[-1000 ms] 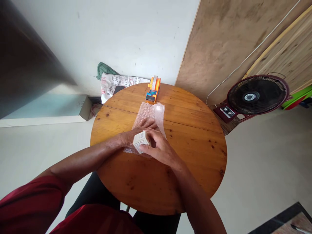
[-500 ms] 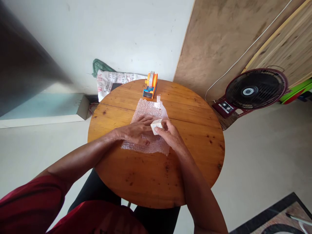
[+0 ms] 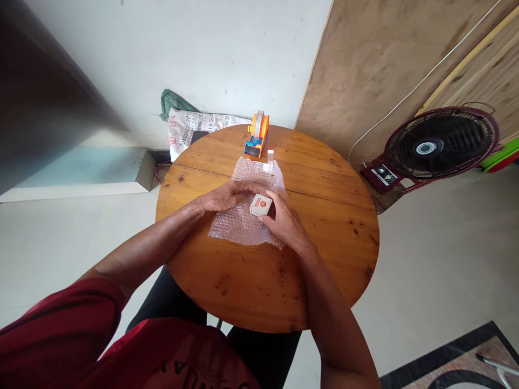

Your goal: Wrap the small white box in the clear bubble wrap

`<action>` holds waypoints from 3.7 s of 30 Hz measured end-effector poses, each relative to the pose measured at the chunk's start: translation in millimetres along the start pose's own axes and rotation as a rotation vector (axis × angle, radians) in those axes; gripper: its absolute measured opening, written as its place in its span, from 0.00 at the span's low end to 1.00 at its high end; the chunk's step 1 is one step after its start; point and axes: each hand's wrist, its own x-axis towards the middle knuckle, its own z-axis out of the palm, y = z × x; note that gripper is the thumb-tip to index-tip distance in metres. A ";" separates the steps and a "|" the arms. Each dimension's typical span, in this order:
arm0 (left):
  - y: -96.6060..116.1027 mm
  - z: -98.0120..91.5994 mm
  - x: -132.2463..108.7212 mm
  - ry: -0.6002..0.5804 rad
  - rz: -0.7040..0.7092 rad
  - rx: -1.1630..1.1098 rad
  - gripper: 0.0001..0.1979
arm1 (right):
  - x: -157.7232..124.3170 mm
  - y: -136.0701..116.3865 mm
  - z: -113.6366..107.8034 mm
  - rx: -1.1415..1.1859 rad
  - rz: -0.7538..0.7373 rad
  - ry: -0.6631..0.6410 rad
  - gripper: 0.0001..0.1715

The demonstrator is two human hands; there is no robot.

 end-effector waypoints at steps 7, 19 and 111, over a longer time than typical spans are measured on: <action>-3.8 0.9 3.2 -0.012 0.114 0.049 0.16 | 0.2 -6.3 -2.9 -0.005 -0.057 -0.025 0.29; -6.3 3.4 6.4 0.007 0.228 0.107 0.19 | 2.8 -1.0 1.7 -0.046 -0.114 -0.013 0.38; 26.1 6.7 -8.1 0.030 -0.022 0.090 0.21 | 2.3 6.2 -16.2 -0.048 -0.016 0.041 0.31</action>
